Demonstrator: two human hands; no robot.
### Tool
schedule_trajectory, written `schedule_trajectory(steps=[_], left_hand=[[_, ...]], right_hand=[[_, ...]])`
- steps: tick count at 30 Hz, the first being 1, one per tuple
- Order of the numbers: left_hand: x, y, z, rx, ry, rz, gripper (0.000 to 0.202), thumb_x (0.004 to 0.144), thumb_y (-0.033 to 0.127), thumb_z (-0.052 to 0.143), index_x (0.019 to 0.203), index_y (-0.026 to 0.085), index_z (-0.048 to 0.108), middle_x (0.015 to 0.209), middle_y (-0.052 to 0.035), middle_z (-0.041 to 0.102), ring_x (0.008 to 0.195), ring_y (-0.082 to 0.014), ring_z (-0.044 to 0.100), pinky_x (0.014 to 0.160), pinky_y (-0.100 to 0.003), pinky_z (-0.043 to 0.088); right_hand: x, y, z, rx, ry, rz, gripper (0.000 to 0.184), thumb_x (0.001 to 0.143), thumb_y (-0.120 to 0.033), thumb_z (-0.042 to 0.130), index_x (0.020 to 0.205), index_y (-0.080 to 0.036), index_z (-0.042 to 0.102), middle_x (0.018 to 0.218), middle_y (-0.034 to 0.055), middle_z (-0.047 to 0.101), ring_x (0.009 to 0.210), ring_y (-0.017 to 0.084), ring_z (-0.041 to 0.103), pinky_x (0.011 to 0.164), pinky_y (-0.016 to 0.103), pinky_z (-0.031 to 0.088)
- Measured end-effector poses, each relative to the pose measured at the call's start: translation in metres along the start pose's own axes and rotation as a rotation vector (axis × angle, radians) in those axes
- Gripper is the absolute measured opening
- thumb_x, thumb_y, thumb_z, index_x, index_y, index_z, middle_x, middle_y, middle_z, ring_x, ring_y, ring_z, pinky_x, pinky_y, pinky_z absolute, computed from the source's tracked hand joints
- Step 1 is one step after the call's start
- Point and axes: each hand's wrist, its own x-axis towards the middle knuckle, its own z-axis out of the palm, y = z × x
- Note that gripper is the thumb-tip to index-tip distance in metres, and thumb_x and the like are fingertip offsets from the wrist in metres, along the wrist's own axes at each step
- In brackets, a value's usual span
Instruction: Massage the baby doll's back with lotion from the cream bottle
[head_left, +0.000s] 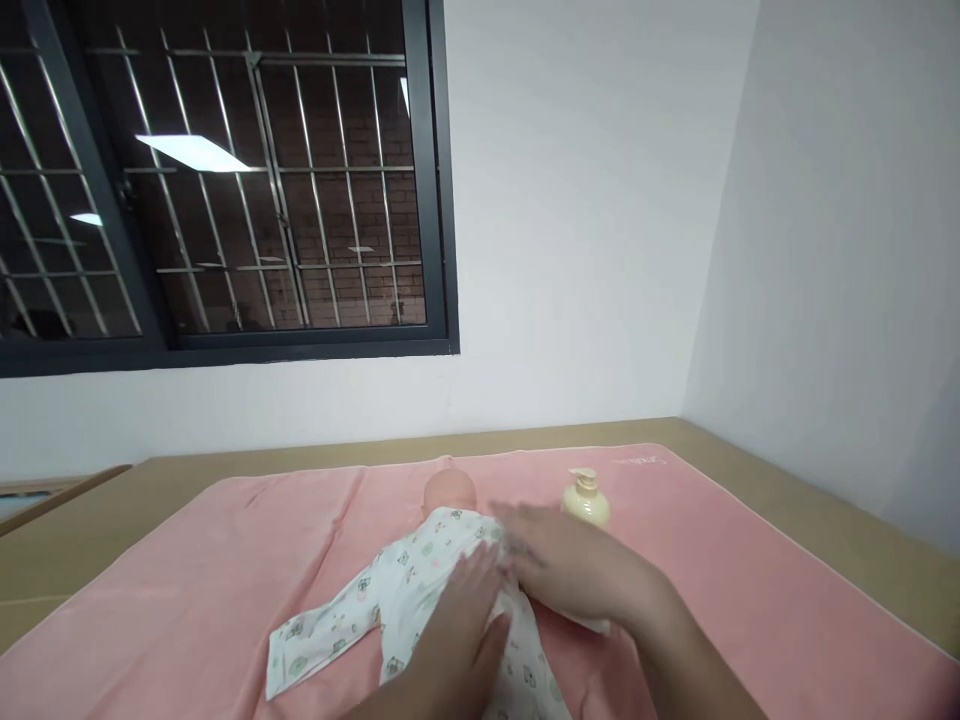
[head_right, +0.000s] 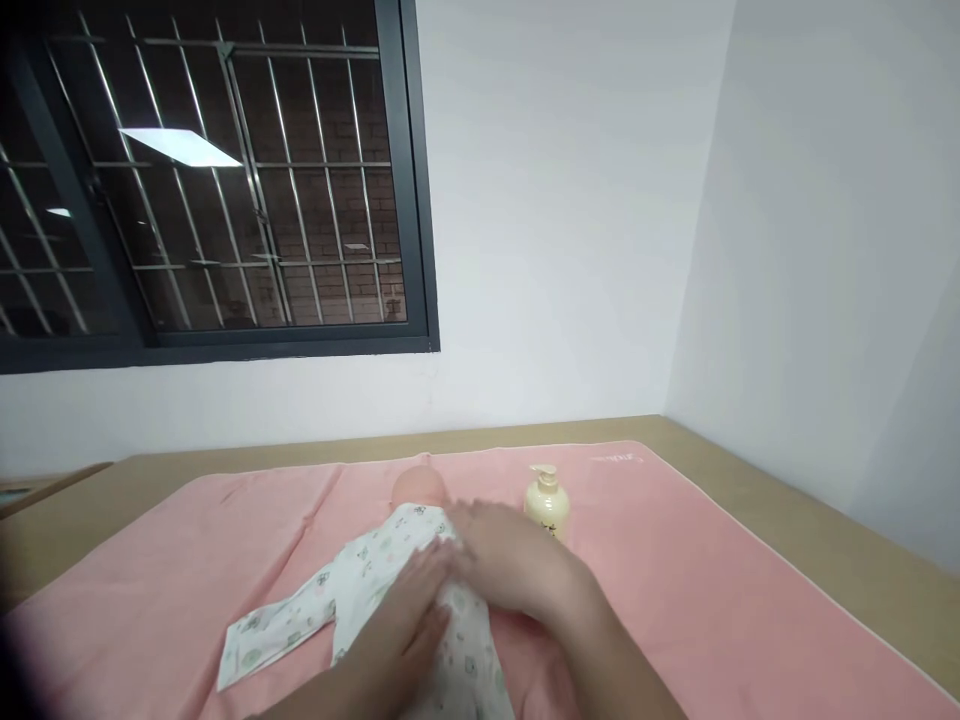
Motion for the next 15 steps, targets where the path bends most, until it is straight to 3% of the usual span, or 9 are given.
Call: schedule_trajectory(steps=[2, 4, 6, 8, 11, 15], left_hand=[[0.023, 0.036, -0.002, -0.336, -0.063, -0.126, 0.049, 0.089, 0.041, 0.054, 0.135, 0.026, 0.056, 0.145, -0.0072, 0.052, 0.139, -0.0286, 0.041, 0.118, -0.048, 0.028], [0.061, 0.062, -0.002, -0.733, -0.012, -0.294, 0.039, 0.087, 0.040, 0.056, 0.119, 0.020, 0.066, 0.133, -0.0115, 0.062, 0.132, -0.0286, 0.049, 0.115, -0.044, 0.034], [0.103, 0.074, 0.000, -1.138, 0.047, -0.572, 0.041, 0.090, 0.037, 0.048, 0.120, 0.013, 0.061, 0.134, -0.0178, 0.058, 0.125, -0.0262, 0.055, 0.107, -0.039, 0.043], [0.139, 0.076, 0.005, -1.400, 0.063, -0.819, 0.049, 0.092, 0.040, 0.045, 0.129, 0.010, 0.051, 0.140, -0.0213, 0.048, 0.124, -0.0254, 0.056, 0.097, -0.034, 0.049], [0.170, 0.073, 0.016, -1.477, 0.055, -0.891, 0.055, 0.094, 0.043, 0.036, 0.137, 0.008, 0.041, 0.138, -0.0237, 0.045, 0.118, -0.0261, 0.058, 0.084, -0.035, 0.055], [0.175, 0.074, 0.025, -1.544, -0.008, -0.936, 0.057, 0.094, 0.041, 0.034, 0.136, 0.003, 0.038, 0.124, -0.0258, 0.054, 0.104, -0.0309, 0.063, 0.075, -0.043, 0.056]], right_hand=[[0.007, 0.022, -0.008, -0.035, 0.104, 0.159, 0.064, 0.096, -0.040, 0.035, 0.154, -0.014, 0.027, 0.157, 0.0120, 0.031, 0.146, 0.028, 0.026, 0.115, 0.043, 0.030], [0.021, 0.045, -0.009, -0.105, 0.200, 0.334, 0.065, 0.097, -0.035, 0.032, 0.153, -0.004, 0.024, 0.160, 0.0171, 0.020, 0.148, 0.030, 0.019, 0.117, 0.043, 0.024], [0.035, 0.064, -0.004, -0.177, 0.227, 0.439, 0.064, 0.096, -0.029, 0.036, 0.151, 0.002, 0.024, 0.159, 0.0211, 0.018, 0.148, 0.031, 0.016, 0.118, 0.042, 0.022], [0.045, 0.076, 0.001, -0.205, 0.223, 0.486, 0.063, 0.094, -0.022, 0.038, 0.150, 0.002, 0.026, 0.158, 0.0216, 0.021, 0.148, 0.029, 0.018, 0.117, 0.039, 0.024], [0.051, 0.078, 0.006, -0.212, 0.221, 0.517, 0.053, 0.092, -0.012, 0.037, 0.144, 0.000, 0.040, 0.153, 0.0223, 0.035, 0.144, 0.027, 0.031, 0.110, 0.036, 0.034], [0.052, 0.070, 0.008, -0.241, 0.218, 0.527, 0.041, 0.088, -0.008, 0.042, 0.124, -0.003, 0.061, 0.136, 0.0250, 0.053, 0.135, 0.028, 0.043, 0.102, 0.035, 0.041]])
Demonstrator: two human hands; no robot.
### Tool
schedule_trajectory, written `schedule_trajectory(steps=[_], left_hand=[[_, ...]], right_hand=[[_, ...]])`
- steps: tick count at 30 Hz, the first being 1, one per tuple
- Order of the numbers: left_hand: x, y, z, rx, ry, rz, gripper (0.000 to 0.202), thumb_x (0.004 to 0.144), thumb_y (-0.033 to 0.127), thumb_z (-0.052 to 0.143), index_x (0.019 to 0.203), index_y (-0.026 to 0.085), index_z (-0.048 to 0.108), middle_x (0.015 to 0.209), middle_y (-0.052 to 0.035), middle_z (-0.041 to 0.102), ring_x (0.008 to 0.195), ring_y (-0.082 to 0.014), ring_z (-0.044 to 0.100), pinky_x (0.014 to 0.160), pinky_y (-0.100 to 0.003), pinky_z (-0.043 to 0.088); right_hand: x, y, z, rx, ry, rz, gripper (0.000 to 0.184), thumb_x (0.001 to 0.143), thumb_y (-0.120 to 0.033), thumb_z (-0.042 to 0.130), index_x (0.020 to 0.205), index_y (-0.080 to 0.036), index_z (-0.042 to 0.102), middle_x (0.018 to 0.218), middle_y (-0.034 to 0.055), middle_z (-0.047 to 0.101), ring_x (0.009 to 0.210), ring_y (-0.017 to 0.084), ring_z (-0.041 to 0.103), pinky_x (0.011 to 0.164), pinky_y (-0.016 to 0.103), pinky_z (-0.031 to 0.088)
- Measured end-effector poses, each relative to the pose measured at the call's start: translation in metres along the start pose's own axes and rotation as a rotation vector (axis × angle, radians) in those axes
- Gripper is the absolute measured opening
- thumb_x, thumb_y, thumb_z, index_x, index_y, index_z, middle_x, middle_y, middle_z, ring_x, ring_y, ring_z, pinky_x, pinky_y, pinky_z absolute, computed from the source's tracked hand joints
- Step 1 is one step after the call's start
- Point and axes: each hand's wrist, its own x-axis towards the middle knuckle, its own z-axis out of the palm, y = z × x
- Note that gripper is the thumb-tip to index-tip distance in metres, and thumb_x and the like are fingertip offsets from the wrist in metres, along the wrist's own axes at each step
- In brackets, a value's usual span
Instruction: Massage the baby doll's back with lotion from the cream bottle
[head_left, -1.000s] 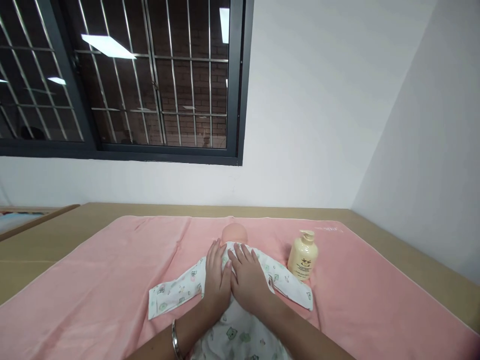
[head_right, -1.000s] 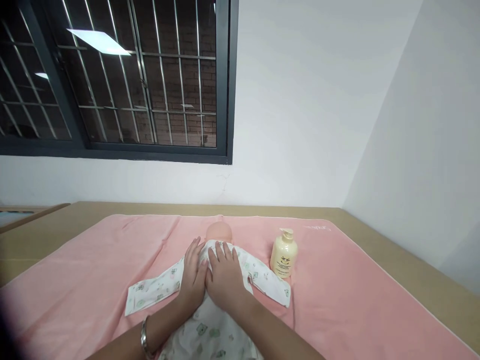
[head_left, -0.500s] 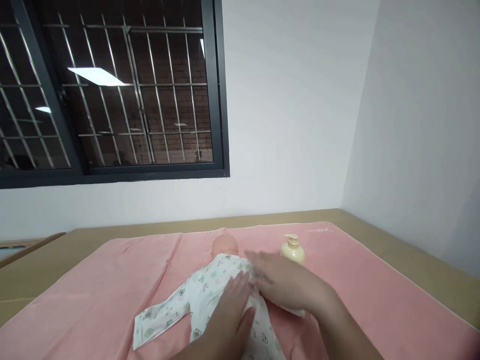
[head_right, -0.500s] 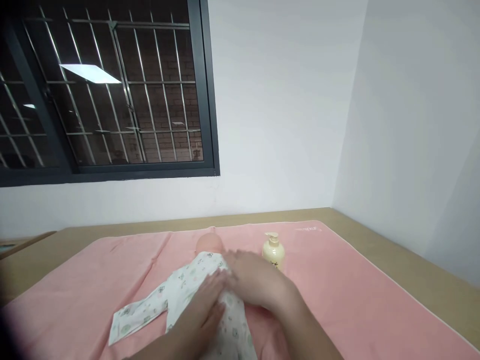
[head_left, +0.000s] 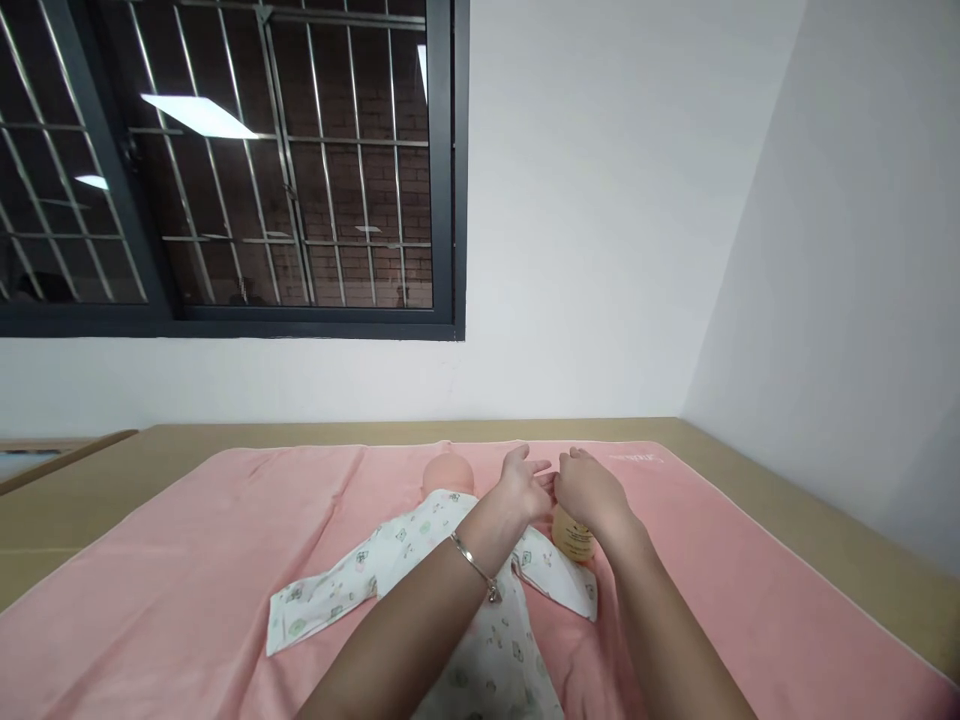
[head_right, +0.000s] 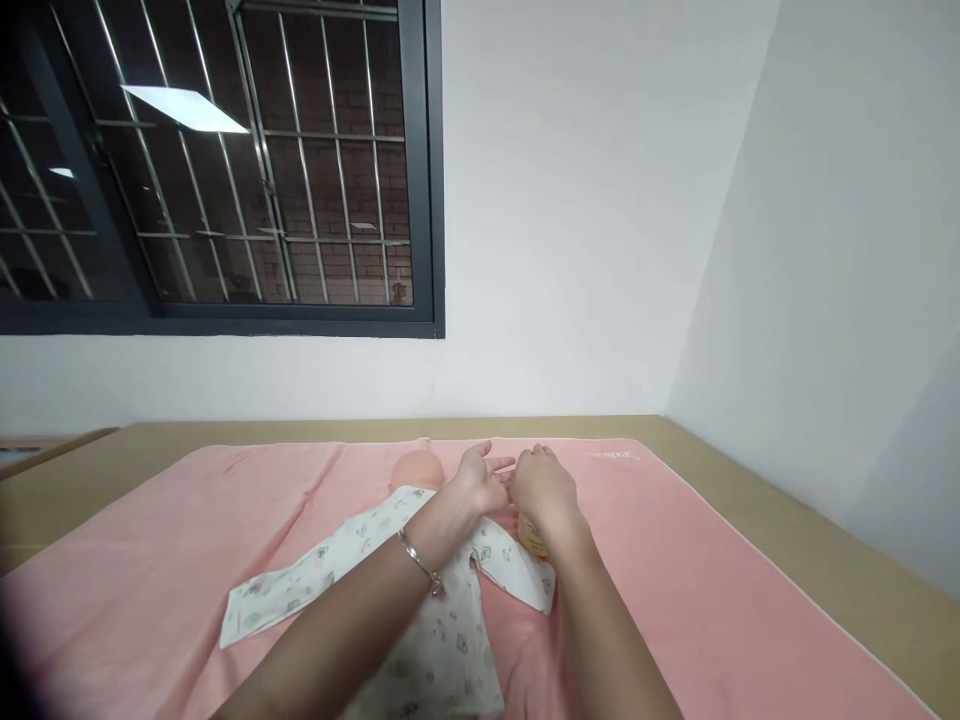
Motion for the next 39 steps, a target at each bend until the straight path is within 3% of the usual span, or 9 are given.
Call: schedule_trajectory(steps=[7, 12, 16, 21, 27, 30, 32, 35, 39], left_hand=[[-0.020, -0.009, -0.019, -0.050, -0.038, -0.082, 0.052, 0.093, 0.037, 0.036, 0.130, 0.002, 0.045, 0.112, -0.0230, 0.060, 0.092, -0.0279, 0.067, 0.074, -0.041, 0.056], [-0.063, -0.010, -0.042, 0.014, -0.046, -0.139, 0.051, 0.094, 0.037, 0.038, 0.128, 0.001, 0.049, 0.124, -0.0239, 0.056, 0.114, -0.0281, 0.061, 0.084, -0.035, 0.053], [-0.104, -0.001, -0.056, 0.032, -0.005, -0.097, 0.048, 0.094, 0.039, 0.037, 0.128, 0.008, 0.051, 0.131, -0.0203, 0.054, 0.126, -0.0298, 0.052, 0.097, -0.040, 0.048], [-0.144, 0.017, -0.073, -0.034, 0.011, -0.027, 0.045, 0.094, 0.039, 0.038, 0.127, 0.012, 0.051, 0.134, -0.0183, 0.053, 0.131, -0.0277, 0.049, 0.103, -0.041, 0.042], [-0.168, 0.035, -0.087, -0.099, 0.006, 0.051, 0.044, 0.094, 0.039, 0.036, 0.127, 0.014, 0.051, 0.136, -0.0171, 0.052, 0.134, -0.0253, 0.047, 0.106, -0.039, 0.039], [-0.174, 0.038, -0.088, -0.127, 0.017, 0.100, 0.044, 0.095, 0.040, 0.034, 0.128, 0.015, 0.051, 0.136, -0.0159, 0.053, 0.133, -0.0245, 0.047, 0.107, -0.039, 0.037], [-0.176, 0.037, -0.088, -0.135, 0.018, 0.107, 0.044, 0.095, 0.039, 0.034, 0.127, 0.015, 0.051, 0.135, -0.0154, 0.054, 0.132, -0.0242, 0.048, 0.109, -0.038, 0.035], [-0.180, 0.029, -0.087, -0.116, 0.003, 0.065, 0.044, 0.094, 0.039, 0.035, 0.124, 0.013, 0.054, 0.133, -0.0152, 0.056, 0.130, -0.0248, 0.051, 0.110, -0.039, 0.034], [-0.190, 0.015, -0.079, -0.057, -0.112, 0.046, 0.046, 0.094, 0.041, 0.035, 0.121, 0.011, 0.058, 0.125, -0.0171, 0.062, 0.122, -0.0266, 0.058, 0.107, -0.039, 0.039]], right_hand=[[0.002, -0.007, -0.001, -0.025, 0.018, 0.049, 0.035, 0.087, -0.007, 0.043, 0.113, -0.005, 0.066, 0.128, 0.0245, 0.059, 0.133, 0.027, 0.045, 0.099, 0.032, 0.041], [0.003, -0.012, -0.009, -0.006, -0.004, 0.081, 0.036, 0.088, -0.010, 0.039, 0.105, -0.005, 0.069, 0.116, 0.0239, 0.065, 0.123, 0.027, 0.054, 0.095, 0.032, 0.043], [0.001, -0.013, -0.008, 0.014, 0.019, 0.123, 0.041, 0.090, -0.016, 0.034, 0.111, -0.005, 0.067, 0.126, 0.0231, 0.061, 0.122, 0.029, 0.054, 0.093, 0.037, 0.045], [0.001, -0.010, -0.003, 0.022, 0.061, 0.119, 0.044, 0.092, -0.021, 0.032, 0.119, -0.008, 0.064, 0.135, 0.0212, 0.056, 0.128, 0.029, 0.050, 0.101, 0.042, 0.040], [0.004, -0.009, 0.003, 0.019, 0.074, 0.139, 0.047, 0.093, -0.026, 0.033, 0.130, -0.009, 0.057, 0.149, 0.0200, 0.043, 0.139, 0.031, 0.038, 0.112, 0.056, 0.026], [0.000, -0.018, -0.001, 0.067, 0.108, 0.185, 0.053, 0.094, -0.028, 0.032, 0.142, -0.008, 0.045, 0.155, 0.0198, 0.032, 0.143, 0.033, 0.031, 0.113, 0.062, 0.020], [-0.012, -0.031, -0.008, 0.203, 0.171, 0.197, 0.057, 0.095, -0.030, 0.031, 0.148, -0.008, 0.036, 0.157, 0.0179, 0.028, 0.144, 0.031, 0.030, 0.115, 0.058, 0.020], [-0.047, -0.060, -0.022, 0.456, 0.292, 0.066, 0.060, 0.097, -0.038, 0.031, 0.152, -0.014, 0.031, 0.157, 0.0120, 0.032, 0.145, 0.027, 0.029, 0.116, 0.046, 0.028], [-0.106, -0.102, -0.023, 0.507, 0.410, -0.304, 0.057, 0.100, -0.045, 0.029, 0.154, -0.026, 0.028, 0.158, 0.0061, 0.030, 0.148, 0.028, 0.019, 0.117, 0.056, 0.023]])
